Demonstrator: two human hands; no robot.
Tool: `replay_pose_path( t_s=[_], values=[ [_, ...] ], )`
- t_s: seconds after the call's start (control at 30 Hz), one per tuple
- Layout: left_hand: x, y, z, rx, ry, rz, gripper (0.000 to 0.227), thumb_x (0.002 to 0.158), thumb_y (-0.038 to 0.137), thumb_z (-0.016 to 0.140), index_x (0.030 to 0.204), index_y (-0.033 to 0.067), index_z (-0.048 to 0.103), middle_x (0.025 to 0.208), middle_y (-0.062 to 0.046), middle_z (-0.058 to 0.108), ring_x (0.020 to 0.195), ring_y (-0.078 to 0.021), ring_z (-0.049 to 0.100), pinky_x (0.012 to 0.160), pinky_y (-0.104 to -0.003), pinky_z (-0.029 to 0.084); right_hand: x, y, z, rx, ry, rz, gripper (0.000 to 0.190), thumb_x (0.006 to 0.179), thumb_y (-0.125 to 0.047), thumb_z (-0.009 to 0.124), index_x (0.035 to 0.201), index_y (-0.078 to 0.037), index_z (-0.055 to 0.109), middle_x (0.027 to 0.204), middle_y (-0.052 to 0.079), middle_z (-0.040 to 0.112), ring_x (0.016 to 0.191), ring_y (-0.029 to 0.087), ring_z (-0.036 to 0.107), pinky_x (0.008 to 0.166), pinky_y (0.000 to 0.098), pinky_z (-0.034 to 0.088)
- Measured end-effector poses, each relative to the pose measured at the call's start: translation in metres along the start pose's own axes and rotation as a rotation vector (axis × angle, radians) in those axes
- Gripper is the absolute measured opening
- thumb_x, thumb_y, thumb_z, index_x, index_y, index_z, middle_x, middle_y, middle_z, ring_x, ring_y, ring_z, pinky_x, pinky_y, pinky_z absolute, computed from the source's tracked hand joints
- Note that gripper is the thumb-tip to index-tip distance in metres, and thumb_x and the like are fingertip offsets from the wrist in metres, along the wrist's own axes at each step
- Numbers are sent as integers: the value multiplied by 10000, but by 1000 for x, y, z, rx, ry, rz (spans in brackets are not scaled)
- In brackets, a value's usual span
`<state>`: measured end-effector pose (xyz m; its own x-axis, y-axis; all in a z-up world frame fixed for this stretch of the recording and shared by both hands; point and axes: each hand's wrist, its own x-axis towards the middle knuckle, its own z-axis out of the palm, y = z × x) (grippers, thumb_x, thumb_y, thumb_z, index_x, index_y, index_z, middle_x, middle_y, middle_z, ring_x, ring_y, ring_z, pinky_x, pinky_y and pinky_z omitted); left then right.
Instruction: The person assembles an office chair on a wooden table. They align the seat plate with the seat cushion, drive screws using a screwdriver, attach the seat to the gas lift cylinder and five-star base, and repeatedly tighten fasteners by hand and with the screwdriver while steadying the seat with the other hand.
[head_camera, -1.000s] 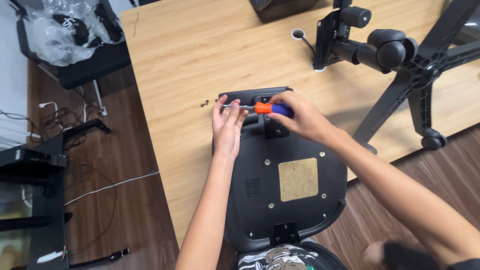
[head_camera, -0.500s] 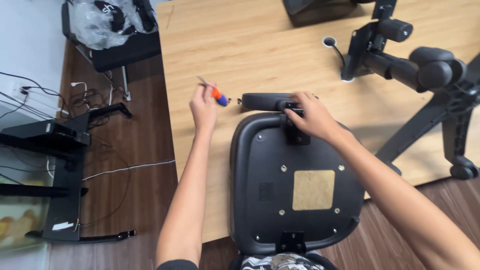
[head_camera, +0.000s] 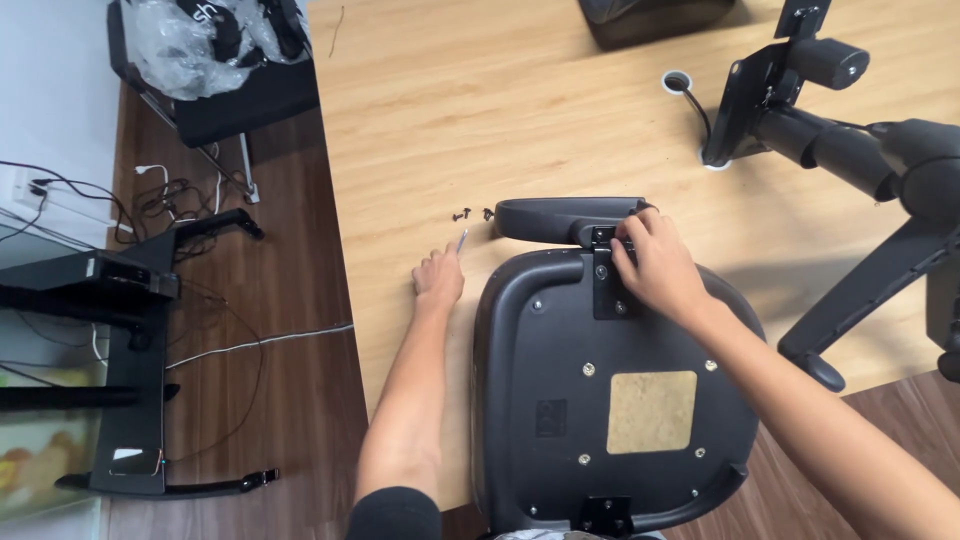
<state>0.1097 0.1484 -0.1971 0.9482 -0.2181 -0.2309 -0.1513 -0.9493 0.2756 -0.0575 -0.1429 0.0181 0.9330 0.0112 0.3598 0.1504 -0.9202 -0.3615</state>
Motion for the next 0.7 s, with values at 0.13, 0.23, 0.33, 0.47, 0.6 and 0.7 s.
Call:
replay_pose_path(
  t_s=[0.13,0.23,0.33,0.47,0.6,0.7],
  values=[
    [17,0,15,54,-82,-58,368,966,153,567,1333,151,559,1284,-192,631,1176,-380,638,970,-561,498,1,-8,3,-46,-13,38,155,928,-118,659,1026,-7,611,1080,192,547,1000,392,553,862,474,490],
    [28,3,23,47,-72,-75,336,973,157,572,1306,121,598,1285,-186,644,1198,-374,636,977,-529,525,0,-8,6,-84,11,10,164,940,-100,644,1049,9,588,1093,200,538,995,401,537,880,480,489],
    [34,2,30,61,15,-80,317,965,154,581,1277,132,634,1293,-174,629,1209,-363,620,959,-513,538,3,-9,5,-78,7,2,161,923,-79,638,1051,5,587,1084,199,536,995,398,538,879,483,484],
    [37,4,30,69,48,-82,265,980,180,599,1232,144,670,1280,-174,629,1224,-366,605,958,-492,548,6,-8,4,-71,-7,1,180,907,-66,635,1060,16,585,1090,209,530,990,402,536,882,479,479],
    [31,6,17,52,31,-83,367,913,277,693,1246,132,643,1275,-181,605,1210,-369,589,954,-496,531,6,-4,3,-55,-22,-36,188,908,-53,625,1069,30,576,1126,223,530,1000,408,537,898,482,477],
    [10,7,-3,146,164,71,405,870,333,737,1206,125,652,1219,-165,616,1197,-350,590,974,-481,517,5,0,-3,-9,-64,-45,200,908,-34,611,1091,38,581,1135,221,533,1031,412,537,910,487,477]
  ],
)
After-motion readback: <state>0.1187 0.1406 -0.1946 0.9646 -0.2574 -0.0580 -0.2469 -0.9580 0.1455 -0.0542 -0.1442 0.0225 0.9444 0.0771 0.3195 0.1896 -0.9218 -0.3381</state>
